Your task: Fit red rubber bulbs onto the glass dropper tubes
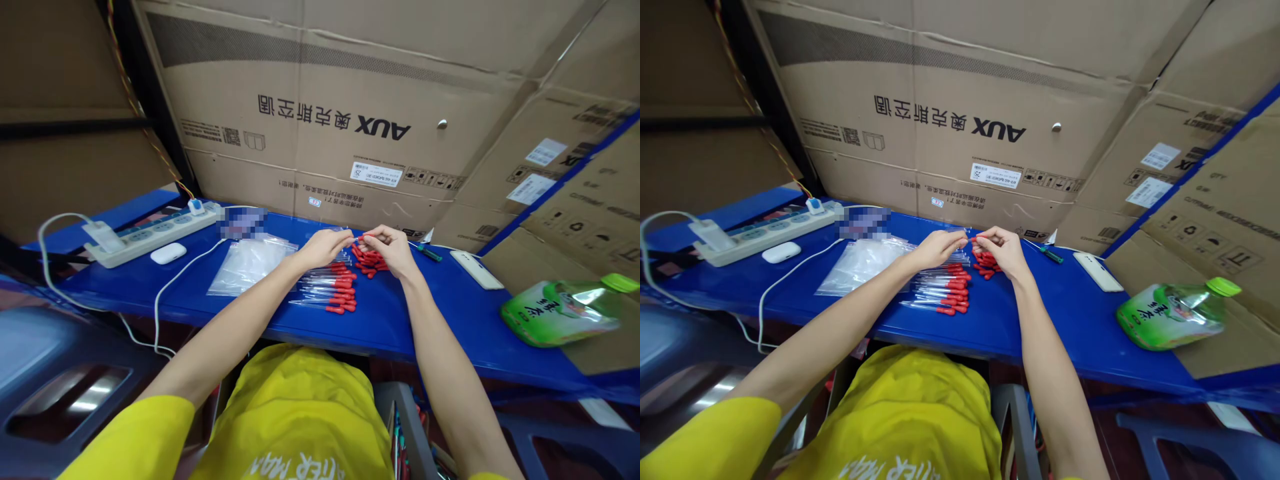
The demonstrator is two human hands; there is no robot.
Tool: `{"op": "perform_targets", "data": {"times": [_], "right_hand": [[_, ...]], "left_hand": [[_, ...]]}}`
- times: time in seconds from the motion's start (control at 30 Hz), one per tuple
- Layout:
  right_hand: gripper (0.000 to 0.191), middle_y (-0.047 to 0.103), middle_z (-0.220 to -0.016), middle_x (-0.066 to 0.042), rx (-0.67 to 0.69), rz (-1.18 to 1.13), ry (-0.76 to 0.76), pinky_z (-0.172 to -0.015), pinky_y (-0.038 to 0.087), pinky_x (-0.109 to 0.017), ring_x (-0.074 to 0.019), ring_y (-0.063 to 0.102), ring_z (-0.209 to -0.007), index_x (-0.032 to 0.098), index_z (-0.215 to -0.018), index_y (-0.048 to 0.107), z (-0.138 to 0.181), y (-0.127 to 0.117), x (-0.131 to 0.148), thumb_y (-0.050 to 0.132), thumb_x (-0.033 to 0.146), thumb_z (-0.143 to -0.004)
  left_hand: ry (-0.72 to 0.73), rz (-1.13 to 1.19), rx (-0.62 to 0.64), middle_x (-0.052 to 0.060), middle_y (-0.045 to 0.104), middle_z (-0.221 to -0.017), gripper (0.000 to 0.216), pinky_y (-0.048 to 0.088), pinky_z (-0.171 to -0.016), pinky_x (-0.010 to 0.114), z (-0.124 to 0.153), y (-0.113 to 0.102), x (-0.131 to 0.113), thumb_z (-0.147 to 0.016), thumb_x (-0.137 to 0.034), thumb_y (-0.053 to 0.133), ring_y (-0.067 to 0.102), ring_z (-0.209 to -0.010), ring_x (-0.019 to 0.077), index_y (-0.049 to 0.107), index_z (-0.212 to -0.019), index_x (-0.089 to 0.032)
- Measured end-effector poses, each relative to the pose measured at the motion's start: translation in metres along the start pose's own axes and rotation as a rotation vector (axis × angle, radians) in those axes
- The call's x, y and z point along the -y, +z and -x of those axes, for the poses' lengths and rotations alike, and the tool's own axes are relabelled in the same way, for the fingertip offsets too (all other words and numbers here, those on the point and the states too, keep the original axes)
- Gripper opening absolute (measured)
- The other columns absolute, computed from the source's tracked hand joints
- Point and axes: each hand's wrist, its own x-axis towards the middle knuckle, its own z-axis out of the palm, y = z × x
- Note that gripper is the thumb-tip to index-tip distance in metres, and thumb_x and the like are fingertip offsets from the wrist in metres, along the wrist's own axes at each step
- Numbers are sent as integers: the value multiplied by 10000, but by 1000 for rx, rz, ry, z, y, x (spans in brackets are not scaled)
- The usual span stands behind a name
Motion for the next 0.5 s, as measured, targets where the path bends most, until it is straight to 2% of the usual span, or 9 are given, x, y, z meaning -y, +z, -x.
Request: {"op": "perform_targets", "data": {"times": [0.27, 0.5], "right_hand": [[464, 815, -790, -63, 25, 15, -10, -759, 682, -403, -248, 792, -722, 219, -831, 753, -2, 2, -1, 941, 614, -678], [437, 803, -791, -25, 30, 46, -65, -732, 664, -369, -221, 768, -723, 244, -979, 777, -5, -2, 3, 890, 601, -753]], "left_hand": [[-4, 19, -11, 55, 716, -892, 466, 399, -735, 283, 1, 2, 2, -1131, -478, 282, 672, -823, 208, 644, -1022, -206], [-73, 25, -51, 33, 725, -862, 415, 382, -699, 275, 1, -1, 0, -1110, -511, 379, 654, -770, 195, 677, -1061, -226]]}}
